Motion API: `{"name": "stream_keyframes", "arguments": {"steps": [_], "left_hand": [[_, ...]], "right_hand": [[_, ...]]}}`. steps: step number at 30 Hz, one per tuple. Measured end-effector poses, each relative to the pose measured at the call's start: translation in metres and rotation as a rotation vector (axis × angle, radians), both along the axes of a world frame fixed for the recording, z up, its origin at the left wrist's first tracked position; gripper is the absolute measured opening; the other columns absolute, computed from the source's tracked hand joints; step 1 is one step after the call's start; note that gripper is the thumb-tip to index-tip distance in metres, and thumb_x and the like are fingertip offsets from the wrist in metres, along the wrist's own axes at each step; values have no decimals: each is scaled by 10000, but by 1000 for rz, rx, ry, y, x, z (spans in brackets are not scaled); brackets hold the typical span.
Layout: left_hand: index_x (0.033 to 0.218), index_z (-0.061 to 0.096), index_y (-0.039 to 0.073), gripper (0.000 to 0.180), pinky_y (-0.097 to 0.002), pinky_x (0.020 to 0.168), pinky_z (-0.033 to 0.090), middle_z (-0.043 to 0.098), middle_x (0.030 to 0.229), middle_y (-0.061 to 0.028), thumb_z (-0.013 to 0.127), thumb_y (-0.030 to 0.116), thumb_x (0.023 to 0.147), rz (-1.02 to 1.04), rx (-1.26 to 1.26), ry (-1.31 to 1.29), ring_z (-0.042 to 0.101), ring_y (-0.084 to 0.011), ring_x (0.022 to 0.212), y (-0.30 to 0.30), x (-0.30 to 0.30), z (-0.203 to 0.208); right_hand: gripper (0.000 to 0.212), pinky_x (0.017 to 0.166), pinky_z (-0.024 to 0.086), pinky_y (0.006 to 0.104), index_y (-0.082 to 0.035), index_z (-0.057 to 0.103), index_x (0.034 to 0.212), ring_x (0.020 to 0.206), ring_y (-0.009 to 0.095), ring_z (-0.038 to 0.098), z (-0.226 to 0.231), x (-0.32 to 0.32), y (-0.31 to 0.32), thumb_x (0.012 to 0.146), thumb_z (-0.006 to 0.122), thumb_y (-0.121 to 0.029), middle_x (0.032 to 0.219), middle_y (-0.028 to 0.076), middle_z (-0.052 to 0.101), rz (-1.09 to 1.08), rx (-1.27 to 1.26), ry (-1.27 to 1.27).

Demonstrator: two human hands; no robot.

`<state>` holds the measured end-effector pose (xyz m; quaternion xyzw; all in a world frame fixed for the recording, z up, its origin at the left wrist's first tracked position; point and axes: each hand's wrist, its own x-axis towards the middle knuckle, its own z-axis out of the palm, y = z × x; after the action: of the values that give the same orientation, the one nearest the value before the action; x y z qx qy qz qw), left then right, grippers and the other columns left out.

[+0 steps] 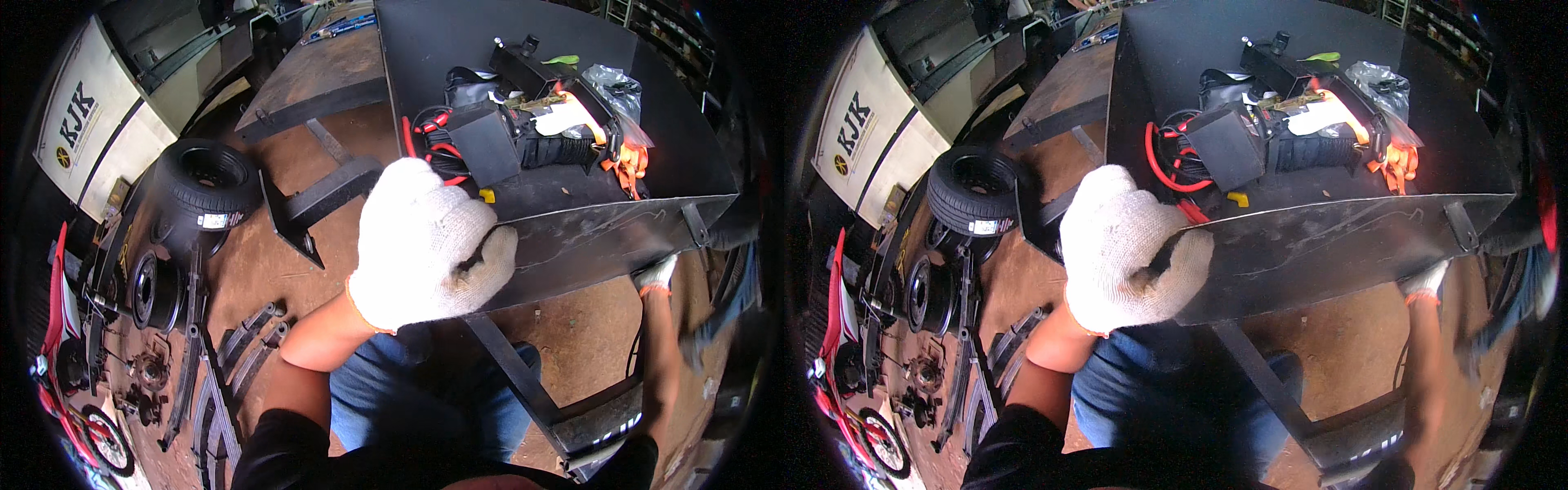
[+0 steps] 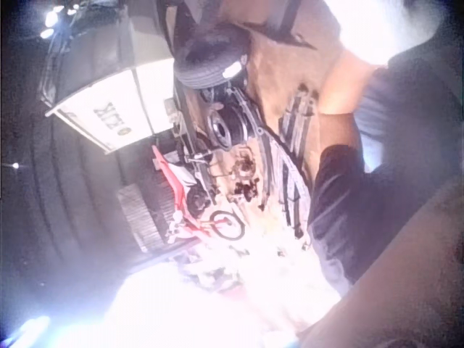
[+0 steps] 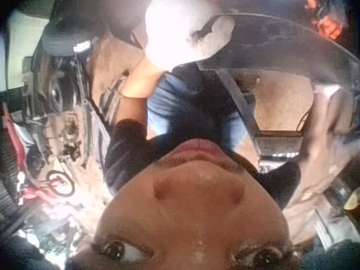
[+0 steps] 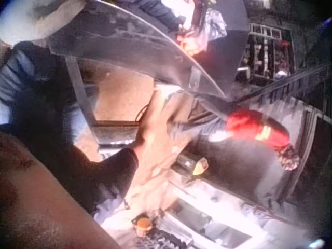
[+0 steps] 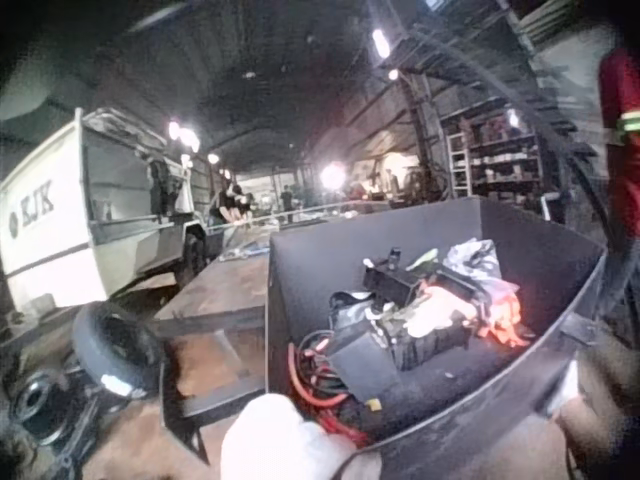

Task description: The person sands a large black metal sheet on a workbench using a sanding block. They repeatedly rub the surface, flip the sheet, and continue sanding different areas.

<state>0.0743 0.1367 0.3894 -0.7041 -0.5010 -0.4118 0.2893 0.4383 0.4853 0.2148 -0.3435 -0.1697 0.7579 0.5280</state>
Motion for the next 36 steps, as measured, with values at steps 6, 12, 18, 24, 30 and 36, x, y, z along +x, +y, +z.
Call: {"name": "stream_keyframes", "arguments": {"steps": [6,12,18,24,30,36], "left_hand": [[813,761,115,172,-407,645,426,602,656,-70,817,154,655,-13,7,9,561,-301,609,8,-1,3],[797,753,114,155,-407,619,419,593,650,-74,813,145,657,1,29,-3,547,-308,591,3,0,-1],[800,748,105,159,-410,610,418,594,656,-81,814,144,661,2,16,5,541,-314,586,2,-1,-2],[791,739,83,152,-413,588,397,605,654,-88,806,141,668,-32,40,-13,539,-314,576,4,-2,-1],[763,734,87,115,-423,577,382,579,629,-91,793,146,685,-30,-8,-5,526,-330,573,2,0,3],[736,723,91,106,-428,578,386,583,636,-97,785,171,704,51,-189,58,521,-348,577,-3,1,13]], "right_hand": [[626,1129,420,460,-147,637,1379,1315,303,548,-30,-26,-52,981,441,-589,1462,63,597,107,-20,11],[722,1166,392,470,-54,521,1473,1356,327,526,-1,-26,-9,1034,305,-585,1468,157,572,-68,61,-17],[734,1154,398,481,-30,552,1443,1331,329,548,1,-86,-102,1010,332,-581,1453,146,589,-66,-158,-66],[758,1156,392,509,-18,540,1450,1356,354,517,12,-60,-66,1013,321,-597,1491,181,546,21,26,72],[664,1128,420,483,-109,592,1416,1294,305,566,12,-102,-130,1002,373,-579,1459,85,586,119,-82,138],[730,1153,400,497,-58,585,1412,1283,330,572,-20,-47,-51,982,392,-616,1444,110,595,81,72,119]]}}
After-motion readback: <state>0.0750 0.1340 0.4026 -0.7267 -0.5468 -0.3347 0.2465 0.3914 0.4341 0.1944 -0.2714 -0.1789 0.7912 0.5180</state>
